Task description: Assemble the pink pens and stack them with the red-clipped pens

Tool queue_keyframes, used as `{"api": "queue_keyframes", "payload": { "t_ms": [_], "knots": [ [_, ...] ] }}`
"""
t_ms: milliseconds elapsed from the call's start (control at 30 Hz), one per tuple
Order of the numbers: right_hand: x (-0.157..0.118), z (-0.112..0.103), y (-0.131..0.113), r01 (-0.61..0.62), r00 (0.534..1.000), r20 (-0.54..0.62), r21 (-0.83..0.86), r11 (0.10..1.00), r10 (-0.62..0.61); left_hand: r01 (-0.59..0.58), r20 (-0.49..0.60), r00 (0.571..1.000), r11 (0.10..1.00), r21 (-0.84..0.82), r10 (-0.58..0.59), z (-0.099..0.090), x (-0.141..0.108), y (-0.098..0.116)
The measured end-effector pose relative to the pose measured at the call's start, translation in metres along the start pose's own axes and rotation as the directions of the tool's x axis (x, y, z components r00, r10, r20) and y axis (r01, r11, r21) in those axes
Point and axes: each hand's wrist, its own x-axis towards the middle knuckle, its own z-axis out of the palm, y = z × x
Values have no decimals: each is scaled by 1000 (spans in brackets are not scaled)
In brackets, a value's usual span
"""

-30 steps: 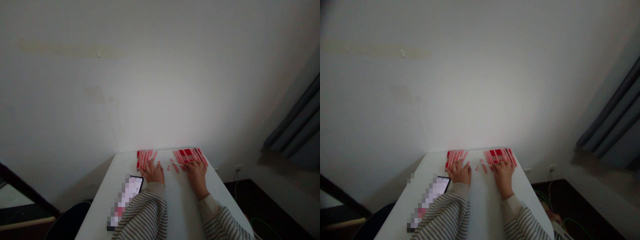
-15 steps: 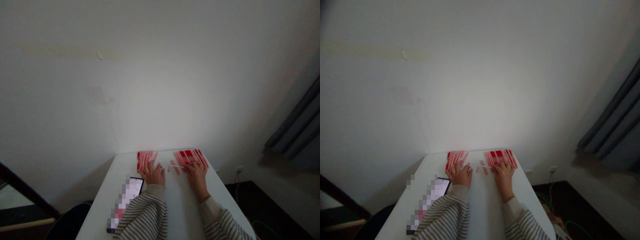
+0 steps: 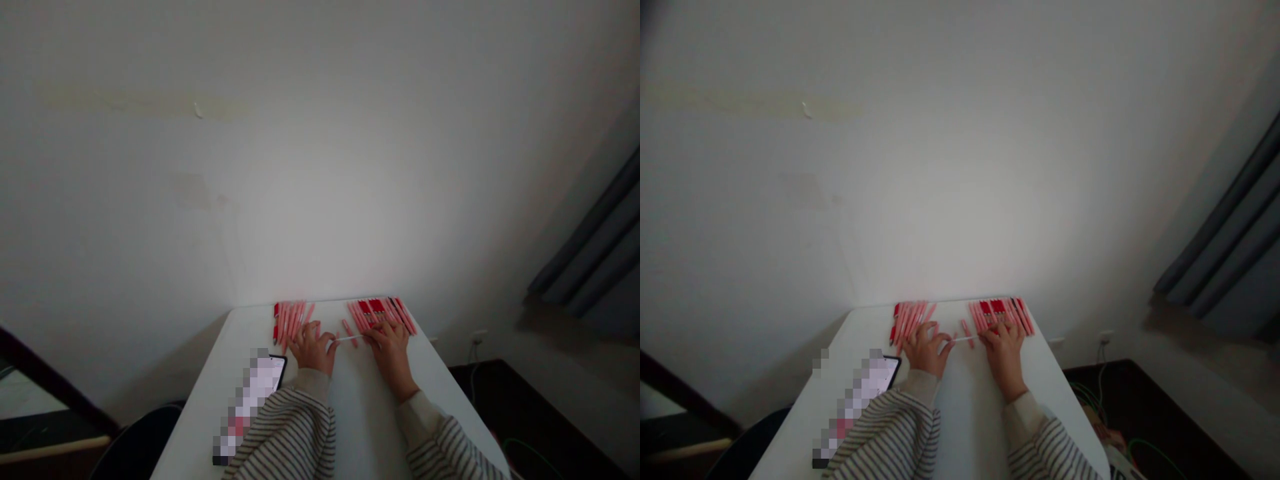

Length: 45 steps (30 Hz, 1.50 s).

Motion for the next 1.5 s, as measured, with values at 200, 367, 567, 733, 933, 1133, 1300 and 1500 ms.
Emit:
{"api": "queue_keyframes", "payload": {
  "t_ms": [200, 367, 567, 733, 933, 1133, 1300, 1500],
  "knots": [
    [-1, 7, 5, -18, 1000, -16, -5, 1000, 18, 13, -9, 1000, 1000, -13, -13, 1, -1, 0],
    [-1, 4, 4, -33, 999, -26, -30, 999, 32, 15, -45, 999, 999, -37, -16, 5, 0, -3],
    [-1, 3, 4, -83, 996, -40, -51, 995, 81, 40, -147, 988, 999, 12, -38, 8, 2, -11],
    [-2, 7, 6, -123, 992, -19, -67, 990, 122, 65, -190, 980, 995, 69, -51, 10, 3, -12],
    [-3, 8, 7, -129, 992, -18, -59, 990, 128, 101, -125, 988, 988, 114, -87, 11, 1, -5],
    [-2, 6, 5, -144, 989, 6, -81, 986, 145, 102, 49, 993, 982, 158, -111, 6, -1, 0],
    [-2, 5, 3, -131, 991, -5, -69, 989, 131, 113, 107, 985, 979, 170, -132, 1, -1, 3],
    [-3, 6, 5, -123, 992, -13, -66, 990, 123, 126, 116, 982, 978, 165, -146, -1, -1, 2]
  ]
}}
